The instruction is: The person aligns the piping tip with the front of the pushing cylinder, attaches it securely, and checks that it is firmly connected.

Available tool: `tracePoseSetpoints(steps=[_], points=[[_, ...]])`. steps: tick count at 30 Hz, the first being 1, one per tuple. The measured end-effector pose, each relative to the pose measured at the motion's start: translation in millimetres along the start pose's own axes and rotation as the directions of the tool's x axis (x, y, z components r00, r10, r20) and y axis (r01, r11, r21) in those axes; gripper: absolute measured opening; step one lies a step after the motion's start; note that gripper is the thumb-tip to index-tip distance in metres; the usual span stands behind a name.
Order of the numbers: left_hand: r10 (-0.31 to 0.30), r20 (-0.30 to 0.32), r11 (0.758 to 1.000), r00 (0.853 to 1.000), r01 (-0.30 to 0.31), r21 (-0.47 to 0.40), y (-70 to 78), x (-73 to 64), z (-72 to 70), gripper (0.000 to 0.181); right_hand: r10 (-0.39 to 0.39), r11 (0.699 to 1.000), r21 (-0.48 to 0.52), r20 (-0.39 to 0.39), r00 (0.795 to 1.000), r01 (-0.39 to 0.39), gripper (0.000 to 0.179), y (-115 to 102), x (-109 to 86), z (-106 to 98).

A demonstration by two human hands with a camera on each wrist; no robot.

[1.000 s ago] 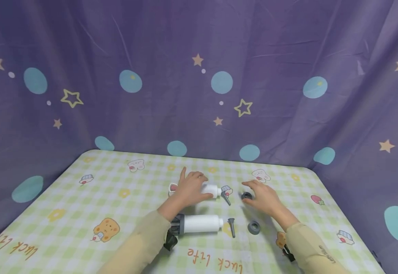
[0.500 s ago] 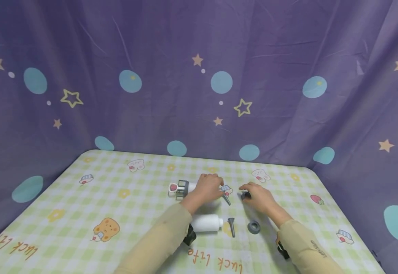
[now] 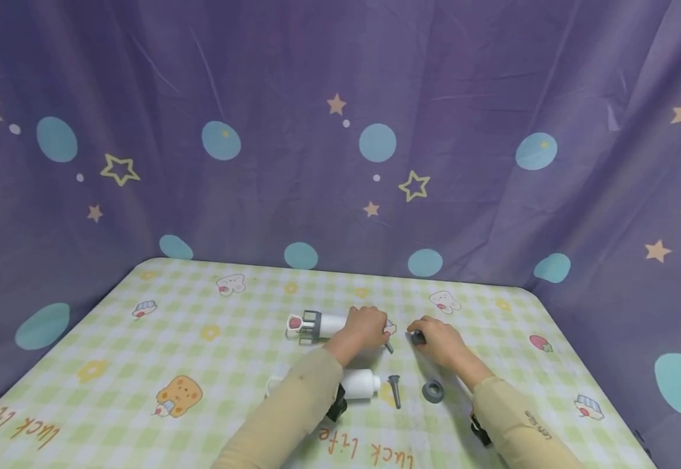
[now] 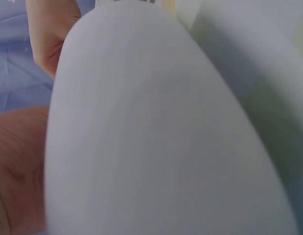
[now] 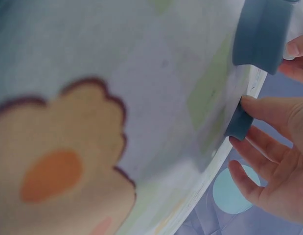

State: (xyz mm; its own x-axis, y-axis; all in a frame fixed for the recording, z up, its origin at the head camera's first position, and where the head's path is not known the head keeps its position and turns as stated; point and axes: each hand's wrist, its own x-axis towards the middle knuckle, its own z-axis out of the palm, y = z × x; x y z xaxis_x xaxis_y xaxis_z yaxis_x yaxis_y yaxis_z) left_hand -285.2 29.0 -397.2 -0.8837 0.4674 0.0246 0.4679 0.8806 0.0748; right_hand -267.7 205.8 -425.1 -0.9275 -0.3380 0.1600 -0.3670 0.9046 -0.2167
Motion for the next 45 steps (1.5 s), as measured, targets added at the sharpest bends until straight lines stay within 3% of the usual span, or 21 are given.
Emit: tracePoseSetpoints(steps=[10, 22, 30, 41, 45], points=[[-0.039, 0.003, 0.998, 0.999, 0.038, 0.051, 5.9, 5.7, 10.0, 0.020, -0.012, 1.000, 0.025, -0.037, 0.999, 0.013, 0.026, 0, -2.3, 2], [-0.043, -0.043, 0.993, 0.998, 0.048, 0.107, 4.6, 4.1, 9.1, 0.022, -0.006, 0.995, 0.098, -0.091, 0.996, 0.015, 0.027, 1, -2.5, 1], [-0.020, -0.061, 0.998, 0.998, 0.023, 0.055, 1.1, 4.0, 9.4, 0.029, 0.031, 0.989, 0.146, -0.096, 0.995, -0.016, 0.028, 0, -3.5, -3], [0.006, -0.080, 0.999, 0.997, -0.002, 0.050, 1.5, 6.6, 10.2, 0.023, 0.034, 0.988, 0.154, -0.092, 0.995, -0.019, 0.036, -1, -5.0, -4], [0.015, -0.119, 1.000, 0.993, -0.016, -0.004, 1.0, 6.3, 6.4, 0.017, 0.034, 0.987, 0.159, -0.093, 0.995, -0.019, 0.040, -2, -3.6, -6]])
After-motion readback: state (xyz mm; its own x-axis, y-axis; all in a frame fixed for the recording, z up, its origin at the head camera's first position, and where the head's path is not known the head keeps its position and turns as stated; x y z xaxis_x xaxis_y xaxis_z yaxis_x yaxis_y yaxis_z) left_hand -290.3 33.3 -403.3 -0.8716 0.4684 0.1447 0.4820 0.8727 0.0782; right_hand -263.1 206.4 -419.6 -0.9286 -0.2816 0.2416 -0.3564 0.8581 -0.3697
